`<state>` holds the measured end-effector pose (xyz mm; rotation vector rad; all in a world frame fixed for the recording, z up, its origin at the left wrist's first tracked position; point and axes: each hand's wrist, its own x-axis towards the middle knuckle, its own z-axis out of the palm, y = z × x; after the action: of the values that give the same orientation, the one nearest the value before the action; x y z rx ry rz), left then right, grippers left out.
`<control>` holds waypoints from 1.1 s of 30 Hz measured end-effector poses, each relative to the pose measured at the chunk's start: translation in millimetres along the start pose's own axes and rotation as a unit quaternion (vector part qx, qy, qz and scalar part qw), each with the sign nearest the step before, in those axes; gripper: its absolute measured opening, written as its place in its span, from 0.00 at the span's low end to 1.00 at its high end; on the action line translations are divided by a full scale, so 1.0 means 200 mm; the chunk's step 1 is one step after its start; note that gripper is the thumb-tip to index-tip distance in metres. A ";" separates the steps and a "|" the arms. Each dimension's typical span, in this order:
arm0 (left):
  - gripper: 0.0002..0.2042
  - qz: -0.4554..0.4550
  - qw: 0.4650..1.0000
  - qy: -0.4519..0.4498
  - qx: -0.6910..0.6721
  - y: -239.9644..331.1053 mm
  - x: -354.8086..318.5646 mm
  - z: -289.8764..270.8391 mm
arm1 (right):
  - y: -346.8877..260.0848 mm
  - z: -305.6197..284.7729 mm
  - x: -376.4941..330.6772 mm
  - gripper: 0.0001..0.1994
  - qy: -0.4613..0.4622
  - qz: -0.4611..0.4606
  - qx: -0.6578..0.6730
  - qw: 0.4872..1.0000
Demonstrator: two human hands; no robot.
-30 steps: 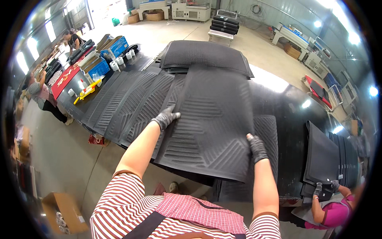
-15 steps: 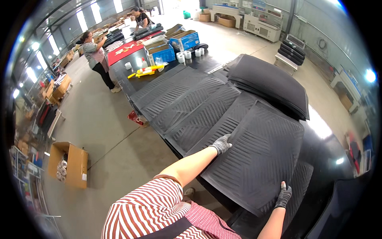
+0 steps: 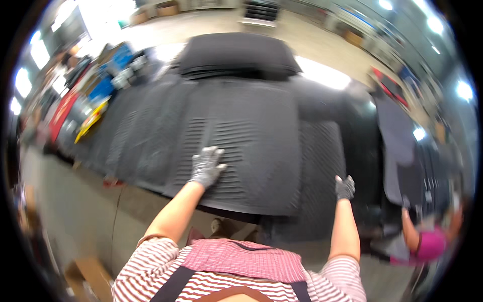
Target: The person aligns several black rubber floor mats on a worktable, applies liquid glue from a bottle onto specific points, spreads the glue with a small roller, and attaches white identification tags by hand.
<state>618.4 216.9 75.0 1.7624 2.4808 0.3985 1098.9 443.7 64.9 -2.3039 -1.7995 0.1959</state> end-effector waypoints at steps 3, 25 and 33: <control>0.32 -0.057 0.996 -0.060 0.015 -0.03 0.00 0.11 | 0.27 -0.03 0.07 0.40 -0.138 0.103 0.003 0.985; 0.31 -0.076 0.988 -0.135 -0.011 0.00 0.02 0.09 | -0.13 -2.07 -0.05 0.33 0.119 -0.181 0.008 0.976; 0.32 -0.066 0.988 -0.138 -0.026 -0.01 0.01 0.10 | -0.42 -2.16 0.27 0.27 0.120 -0.262 0.023 0.957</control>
<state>620.3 222.6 56.4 1.5077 2.3506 0.1914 1133.2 478.6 506.6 -1.6526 -2.1563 -0.1207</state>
